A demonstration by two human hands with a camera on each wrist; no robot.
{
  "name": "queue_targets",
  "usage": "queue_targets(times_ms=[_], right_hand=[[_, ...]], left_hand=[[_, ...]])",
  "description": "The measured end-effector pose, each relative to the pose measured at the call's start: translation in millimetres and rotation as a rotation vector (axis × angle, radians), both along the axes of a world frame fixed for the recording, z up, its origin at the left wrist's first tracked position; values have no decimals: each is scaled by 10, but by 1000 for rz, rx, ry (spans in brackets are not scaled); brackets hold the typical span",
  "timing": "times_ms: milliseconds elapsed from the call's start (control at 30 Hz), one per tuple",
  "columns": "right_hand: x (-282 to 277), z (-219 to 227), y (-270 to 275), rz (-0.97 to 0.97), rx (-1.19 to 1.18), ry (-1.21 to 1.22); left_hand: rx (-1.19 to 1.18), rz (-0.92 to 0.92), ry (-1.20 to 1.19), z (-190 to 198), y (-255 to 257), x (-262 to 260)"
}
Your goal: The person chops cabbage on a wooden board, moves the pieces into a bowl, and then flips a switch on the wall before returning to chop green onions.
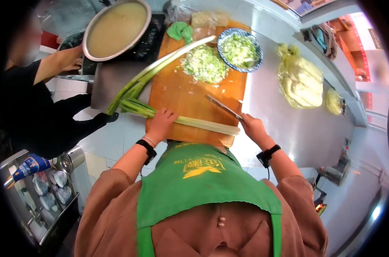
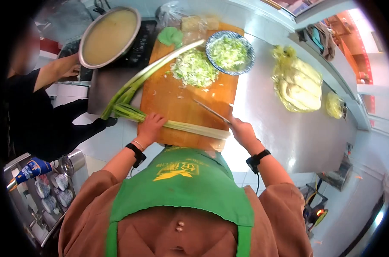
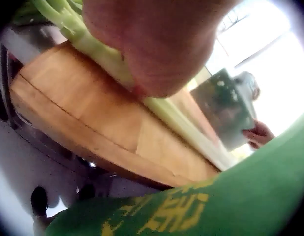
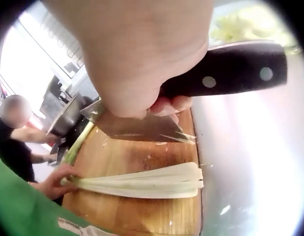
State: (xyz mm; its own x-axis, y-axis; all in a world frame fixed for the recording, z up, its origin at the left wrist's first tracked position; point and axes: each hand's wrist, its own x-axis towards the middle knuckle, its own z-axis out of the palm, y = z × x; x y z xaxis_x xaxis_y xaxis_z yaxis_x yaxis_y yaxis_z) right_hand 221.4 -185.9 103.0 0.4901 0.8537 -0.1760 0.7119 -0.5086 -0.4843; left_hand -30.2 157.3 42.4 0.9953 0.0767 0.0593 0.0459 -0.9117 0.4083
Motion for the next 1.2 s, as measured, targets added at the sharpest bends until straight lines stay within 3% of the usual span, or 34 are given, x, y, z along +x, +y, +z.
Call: queue_targets(times_ms=[100, 200, 333, 400, 700, 767, 867, 967, 1067, 1133, 1200], right_hand=[[-74, -134, 67, -1, -6, -16], [-88, -95, 129, -18, -45, -22], [-46, -189, 106, -36, -78, -24], [-41, -201, 95, -30, -89, -16], [-118, -219, 12, 28, -91, -87], [-144, -130, -43, 90, -119, -87], [-277, 8, -26, 191, -90, -85], [-398, 186, 148, 137, 25, -31], [-418, 267, 461, 30, 37, -4], [-360, 219, 727, 17, 23, 24], [-344, 204, 984, 49, 55, 33]], left_hand=[[-85, 59, 35, 113, 116, 174], [15, 431, -129, 66, 539, 646], [206, 534, -239, -362, 1167, 988], [151, 617, -2, -321, 1255, 1076], [109, 417, -281, 191, 976, 660], [23, 223, -254, 218, 790, 650], [-68, 66, -232, -40, 392, 745], [-78, 55, -156, -390, 132, 745], [-244, 141, -262, -217, 143, 673], [-191, 216, -330, -189, 270, 537], [-17, 527, -315, -207, 471, 327]])
